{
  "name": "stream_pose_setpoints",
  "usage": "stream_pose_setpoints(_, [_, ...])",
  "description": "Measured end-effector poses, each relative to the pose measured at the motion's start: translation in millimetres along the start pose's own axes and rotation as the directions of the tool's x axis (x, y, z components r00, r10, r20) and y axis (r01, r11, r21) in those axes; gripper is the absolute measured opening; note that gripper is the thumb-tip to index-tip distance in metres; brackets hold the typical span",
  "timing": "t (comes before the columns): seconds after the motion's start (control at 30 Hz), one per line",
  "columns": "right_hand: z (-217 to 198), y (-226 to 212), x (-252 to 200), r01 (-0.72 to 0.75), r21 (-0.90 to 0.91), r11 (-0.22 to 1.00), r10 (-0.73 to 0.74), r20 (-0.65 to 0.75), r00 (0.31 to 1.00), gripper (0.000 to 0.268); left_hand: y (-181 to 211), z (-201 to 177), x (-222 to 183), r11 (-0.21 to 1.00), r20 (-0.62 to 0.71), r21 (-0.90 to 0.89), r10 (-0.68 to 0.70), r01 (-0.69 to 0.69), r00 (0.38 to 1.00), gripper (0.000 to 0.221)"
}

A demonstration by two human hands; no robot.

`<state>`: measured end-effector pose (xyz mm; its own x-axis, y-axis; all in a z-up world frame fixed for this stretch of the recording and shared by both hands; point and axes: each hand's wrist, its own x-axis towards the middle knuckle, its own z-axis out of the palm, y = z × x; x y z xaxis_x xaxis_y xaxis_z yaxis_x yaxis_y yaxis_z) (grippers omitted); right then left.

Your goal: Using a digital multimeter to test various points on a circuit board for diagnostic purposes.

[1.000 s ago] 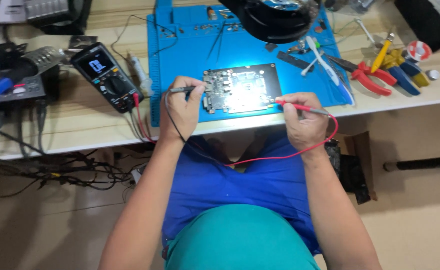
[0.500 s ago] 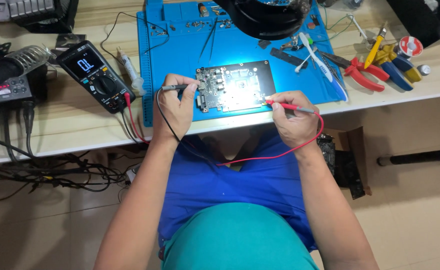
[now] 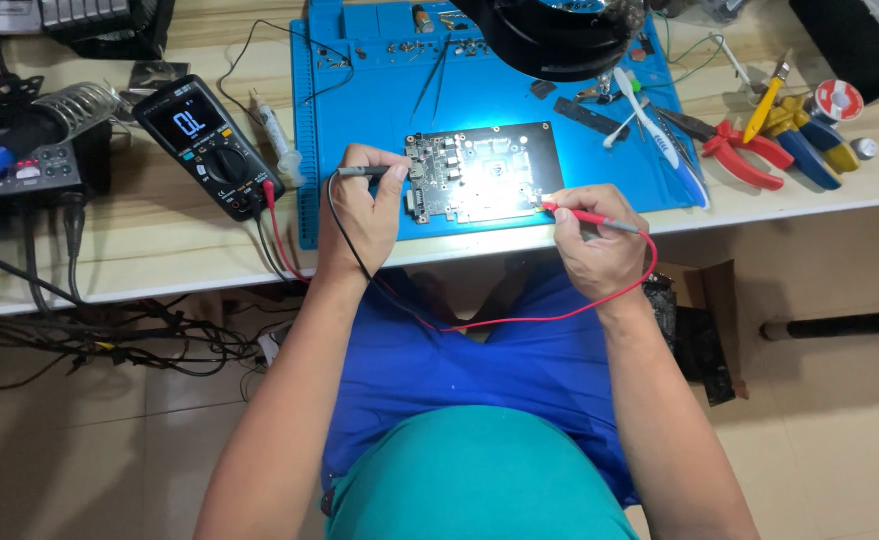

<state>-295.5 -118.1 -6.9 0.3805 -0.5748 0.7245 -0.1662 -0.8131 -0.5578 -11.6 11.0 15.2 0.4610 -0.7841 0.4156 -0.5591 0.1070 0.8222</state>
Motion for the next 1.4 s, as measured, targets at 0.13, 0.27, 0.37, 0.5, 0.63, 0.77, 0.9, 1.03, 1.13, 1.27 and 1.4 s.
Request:
stream_pose_setpoints(0.13, [0,0,0,0.018,0.013,1.000,-0.018,0.007,1.000,0.005,0,-1,0,1.000,0.004,0.008,-0.011,0.011,1.000,0.018])
stream_pose_setpoints(0.27, [1,0,-1,0.012,0.024,1.000,-0.011,-0.008,1.000,0.005,1,-1,0,1.000,0.007,0.020,-0.017,0.017,1.000,0.017])
stream_pose_setpoints(0.37, [0,-2,0,0.013,0.028,1.000,-0.013,-0.014,1.000,0.005,-1,1,1,0.999,0.005,0.034,-0.012,0.012,1.000,0.017])
stream_pose_setpoints(0.5, [0,-2,-1,0.042,0.042,0.998,-0.042,-0.017,0.999,0.001,-7,0,4,0.996,-0.004,0.088,-0.019,0.019,1.000,0.016])
stream_pose_setpoints(0.63, [1,0,-3,0.044,0.055,0.998,-0.045,0.013,0.999,0.005,-11,1,5,0.996,-0.039,0.088,-0.009,0.012,0.999,0.015])
stream_pose_setpoints(0.77, [-1,-15,-2,0.012,0.027,1.000,-0.013,0.041,0.999,0.010,-5,1,1,0.997,-0.042,0.077,0.017,-0.014,0.999,0.019])
stream_pose_setpoints(0.9, [0,-26,-1,-0.024,0.017,1.000,0.023,0.045,0.999,0.013,-2,3,1,0.998,-0.024,0.070,0.011,-0.010,1.000,0.018])
stream_pose_setpoints(1.03, [0,-22,-2,0.007,0.030,1.000,-0.009,0.060,0.998,0.012,-5,4,1,0.998,-0.014,0.069,0.014,-0.013,1.000,0.021])
stream_pose_setpoints(1.13, [0,-20,-4,-0.008,0.010,1.000,0.007,0.059,0.998,0.011,-4,4,1,0.997,-0.021,0.079,0.026,-0.024,0.999,0.019])
stream_pose_setpoints(1.27, [-1,-18,-6,-0.018,0.001,1.000,0.018,0.063,0.998,0.010,-5,4,1,0.997,-0.019,0.081,0.023,-0.021,1.000,0.018])
stream_pose_setpoints(1.4, [-1,-18,-5,-0.019,0.006,1.000,0.019,0.068,0.998,0.010,-6,5,1,0.997,-0.018,0.074,0.030,-0.028,0.999,0.017])
